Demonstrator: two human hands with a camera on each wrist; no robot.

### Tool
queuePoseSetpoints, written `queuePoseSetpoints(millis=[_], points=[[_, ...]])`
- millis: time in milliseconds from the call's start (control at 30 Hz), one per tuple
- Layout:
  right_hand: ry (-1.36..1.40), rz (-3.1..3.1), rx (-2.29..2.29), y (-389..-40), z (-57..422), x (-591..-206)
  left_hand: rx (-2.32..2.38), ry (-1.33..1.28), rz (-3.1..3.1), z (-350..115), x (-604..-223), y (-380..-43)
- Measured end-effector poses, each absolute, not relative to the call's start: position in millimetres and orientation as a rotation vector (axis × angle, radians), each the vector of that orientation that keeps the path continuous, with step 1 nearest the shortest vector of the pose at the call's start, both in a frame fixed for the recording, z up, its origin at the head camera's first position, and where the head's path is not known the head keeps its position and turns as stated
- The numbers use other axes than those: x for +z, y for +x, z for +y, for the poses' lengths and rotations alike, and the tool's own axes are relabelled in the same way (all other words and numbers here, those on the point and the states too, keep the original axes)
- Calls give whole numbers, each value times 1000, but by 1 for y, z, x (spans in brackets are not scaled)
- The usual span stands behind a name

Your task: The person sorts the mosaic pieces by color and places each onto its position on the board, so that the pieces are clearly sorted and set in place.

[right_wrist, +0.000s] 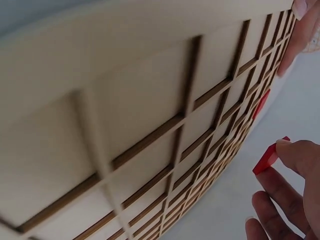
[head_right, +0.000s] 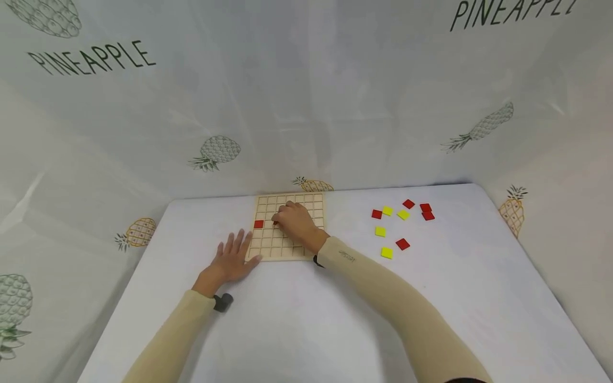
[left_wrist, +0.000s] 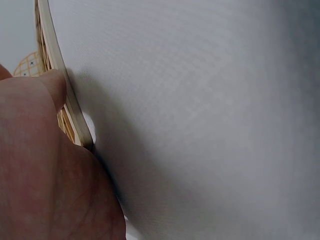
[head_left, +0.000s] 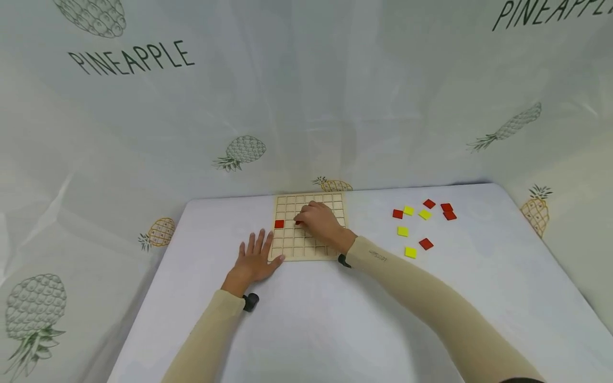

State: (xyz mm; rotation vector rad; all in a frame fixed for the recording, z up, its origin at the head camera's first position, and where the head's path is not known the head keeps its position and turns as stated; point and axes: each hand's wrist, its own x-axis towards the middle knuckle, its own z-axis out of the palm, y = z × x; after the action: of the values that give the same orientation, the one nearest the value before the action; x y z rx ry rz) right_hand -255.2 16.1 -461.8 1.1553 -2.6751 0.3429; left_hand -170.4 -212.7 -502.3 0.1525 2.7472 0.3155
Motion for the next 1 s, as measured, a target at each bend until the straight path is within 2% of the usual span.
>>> queuePoseSetpoints(millis=[433, 1000], points=[[1152, -2777, 417, -268, -6, -468, 273, 151, 2732, -210, -507, -171], [1139, -2860, 297, -275, -33, -475, 298, 132, 2736, -212, -502, -169]])
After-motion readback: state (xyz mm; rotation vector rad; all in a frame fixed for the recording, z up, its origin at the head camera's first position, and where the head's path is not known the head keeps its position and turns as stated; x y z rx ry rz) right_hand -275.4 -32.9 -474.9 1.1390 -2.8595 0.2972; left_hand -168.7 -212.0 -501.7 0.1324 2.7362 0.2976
